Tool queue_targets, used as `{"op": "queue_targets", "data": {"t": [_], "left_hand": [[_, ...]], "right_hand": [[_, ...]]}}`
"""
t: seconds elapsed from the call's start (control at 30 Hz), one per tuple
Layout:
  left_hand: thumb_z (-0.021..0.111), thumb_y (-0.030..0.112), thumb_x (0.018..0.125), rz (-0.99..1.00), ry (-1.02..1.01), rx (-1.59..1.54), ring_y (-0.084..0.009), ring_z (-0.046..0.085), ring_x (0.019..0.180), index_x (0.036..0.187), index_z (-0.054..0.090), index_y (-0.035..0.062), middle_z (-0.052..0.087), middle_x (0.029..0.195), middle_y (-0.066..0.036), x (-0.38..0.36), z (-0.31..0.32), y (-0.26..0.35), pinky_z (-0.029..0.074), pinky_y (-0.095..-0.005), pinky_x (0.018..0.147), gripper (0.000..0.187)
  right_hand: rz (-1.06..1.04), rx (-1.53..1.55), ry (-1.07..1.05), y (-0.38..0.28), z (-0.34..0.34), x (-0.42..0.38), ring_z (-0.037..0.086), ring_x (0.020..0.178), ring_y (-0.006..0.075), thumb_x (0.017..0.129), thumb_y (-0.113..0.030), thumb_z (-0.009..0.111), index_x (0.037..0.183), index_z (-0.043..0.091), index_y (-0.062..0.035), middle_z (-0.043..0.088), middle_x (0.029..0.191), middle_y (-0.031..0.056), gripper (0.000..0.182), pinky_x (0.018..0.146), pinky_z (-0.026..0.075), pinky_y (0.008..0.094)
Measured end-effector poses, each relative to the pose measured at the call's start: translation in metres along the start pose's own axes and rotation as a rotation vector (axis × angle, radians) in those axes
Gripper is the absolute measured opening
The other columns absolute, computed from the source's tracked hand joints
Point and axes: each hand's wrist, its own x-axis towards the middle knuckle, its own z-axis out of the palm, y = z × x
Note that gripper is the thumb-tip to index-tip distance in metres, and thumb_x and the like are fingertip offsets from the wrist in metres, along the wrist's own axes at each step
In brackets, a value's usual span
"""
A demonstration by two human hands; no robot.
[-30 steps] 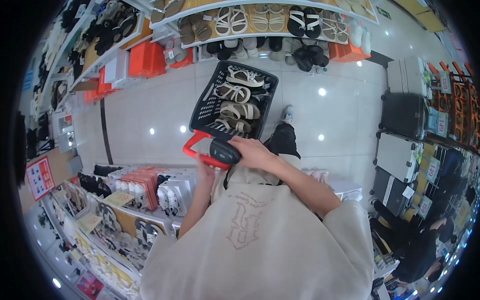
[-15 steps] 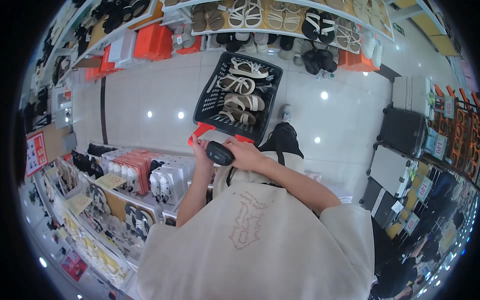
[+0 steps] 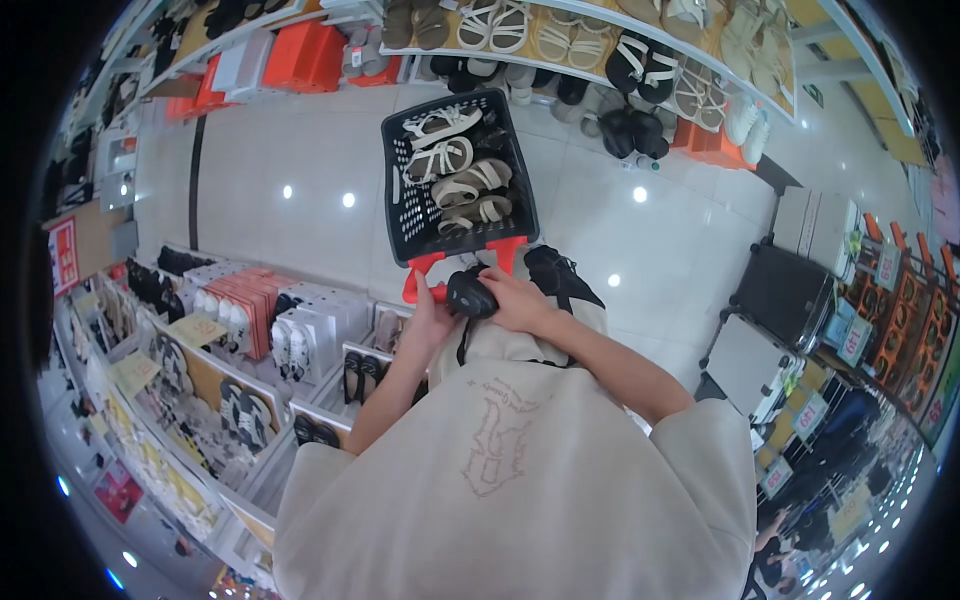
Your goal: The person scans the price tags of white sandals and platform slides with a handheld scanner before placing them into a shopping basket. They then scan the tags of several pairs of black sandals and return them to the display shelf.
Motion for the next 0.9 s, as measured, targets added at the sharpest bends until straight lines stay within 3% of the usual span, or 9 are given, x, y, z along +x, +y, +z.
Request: {"op": "queue_targets", "data": {"t": [0.23,0.43,0.5,0.53,0.6,0.63,0.7,0.8,0.9], "left_hand": [[0.031,0.088,0.084,-0.067,-0.094,-0.178,-0.0296,0.036,0.142,0.149,0.039,0.0066,0.043,0.151,-0.015,0.010,0.048,-0.022,0.021,-0.0485,0.121,0.105],[0.033,0.085,0.087,-0.045,-0.075,-0.218,-0.0270,0.045,0.133,0.144,0.041,0.0054,0.053,0.134,-0.014,0.000,0.089,-0.024,0.037,-0.0505,0.114,0.098],[0.036,0.082,0.088,-0.088,-0.016,-0.243,-0.0250,0.056,0.114,0.127,0.052,0.0038,0.059,0.109,-0.010,-0.008,0.101,-0.018,0.042,-0.0500,0.110,0.089],[0.036,0.082,0.088,-0.080,-0.016,-0.248,-0.0250,0.056,0.114,0.127,0.052,0.0038,0.059,0.109,-0.010,0.002,0.094,-0.020,0.042,-0.0500,0.110,0.089],[0.038,0.080,0.090,-0.096,-0.213,-0.282,-0.0213,0.059,0.088,0.091,0.058,0.0060,0.057,0.090,-0.004,0.019,0.080,-0.025,0.045,-0.0515,0.105,0.077],[0.038,0.080,0.090,-0.091,-0.215,-0.287,-0.0213,0.059,0.088,0.091,0.058,0.0060,0.057,0.090,-0.004,0.022,0.081,-0.024,0.045,-0.0515,0.105,0.077],[0.042,0.078,0.091,-0.095,-0.164,-0.400,-0.0186,0.054,0.073,0.072,0.050,0.0099,0.049,0.075,-0.001,0.028,0.090,-0.019,0.048,-0.0468,0.103,0.071],[0.048,0.076,0.090,-0.037,-0.103,-0.465,-0.0156,0.056,0.078,0.086,0.055,0.0087,0.052,0.077,0.001,0.031,0.109,-0.016,0.047,-0.0413,0.102,0.067],[0.051,0.073,0.091,-0.004,-0.148,-0.482,-0.0152,0.057,0.078,0.087,0.057,0.0087,0.052,0.078,0.001,0.034,0.114,-0.007,0.048,-0.0379,0.102,0.065]], "right_hand": [[-0.095,0.078,0.080,0.033,-0.038,0.001,0.061,0.112,0.0386,0.077,-0.014,0.069,0.131,0.055,-0.0028,0.054,0.134,0.0149,0.057,0.096,0.051,0.0452],[-0.046,0.113,0.181,0.046,-0.063,0.019,0.061,0.109,0.0419,0.081,-0.013,0.065,0.125,0.056,-0.0038,0.062,0.120,0.0192,0.045,0.091,0.050,0.0487],[-0.042,0.080,0.191,0.048,-0.069,0.025,0.061,0.107,0.0428,0.082,-0.013,0.065,0.124,0.056,-0.0042,0.063,0.117,0.0195,0.044,0.090,0.050,0.0496],[-0.029,0.053,0.202,0.047,-0.072,0.029,0.062,0.106,0.0436,0.083,-0.013,0.064,0.123,0.056,-0.0045,0.064,0.114,0.0199,0.042,0.088,0.050,0.0505],[-0.030,0.046,0.197,0.045,-0.079,0.035,0.062,0.105,0.0438,0.082,-0.012,0.065,0.123,0.056,-0.0046,0.065,0.113,0.0205,0.042,0.087,0.050,0.0505],[-0.024,0.038,0.194,0.043,-0.083,0.039,0.063,0.104,0.0441,0.082,-0.011,0.065,0.123,0.055,-0.0047,0.065,0.113,0.0211,0.043,0.087,0.051,0.0504],[-0.009,0.041,0.192,0.046,-0.087,0.053,0.062,0.105,0.0440,0.081,-0.011,0.065,0.124,0.055,-0.0050,0.066,0.112,0.0216,0.044,0.087,0.051,0.0502],[0.021,0.049,0.179,0.042,-0.102,0.070,0.062,0.107,0.0439,0.080,-0.010,0.065,0.126,0.055,-0.0056,0.066,0.112,0.0225,0.047,0.088,0.050,0.0500],[-0.024,0.046,0.170,0.048,-0.111,0.094,0.062,0.107,0.0441,0.080,-0.011,0.068,0.126,0.055,-0.0064,0.067,0.109,0.0225,0.048,0.089,0.050,0.0479]]}}
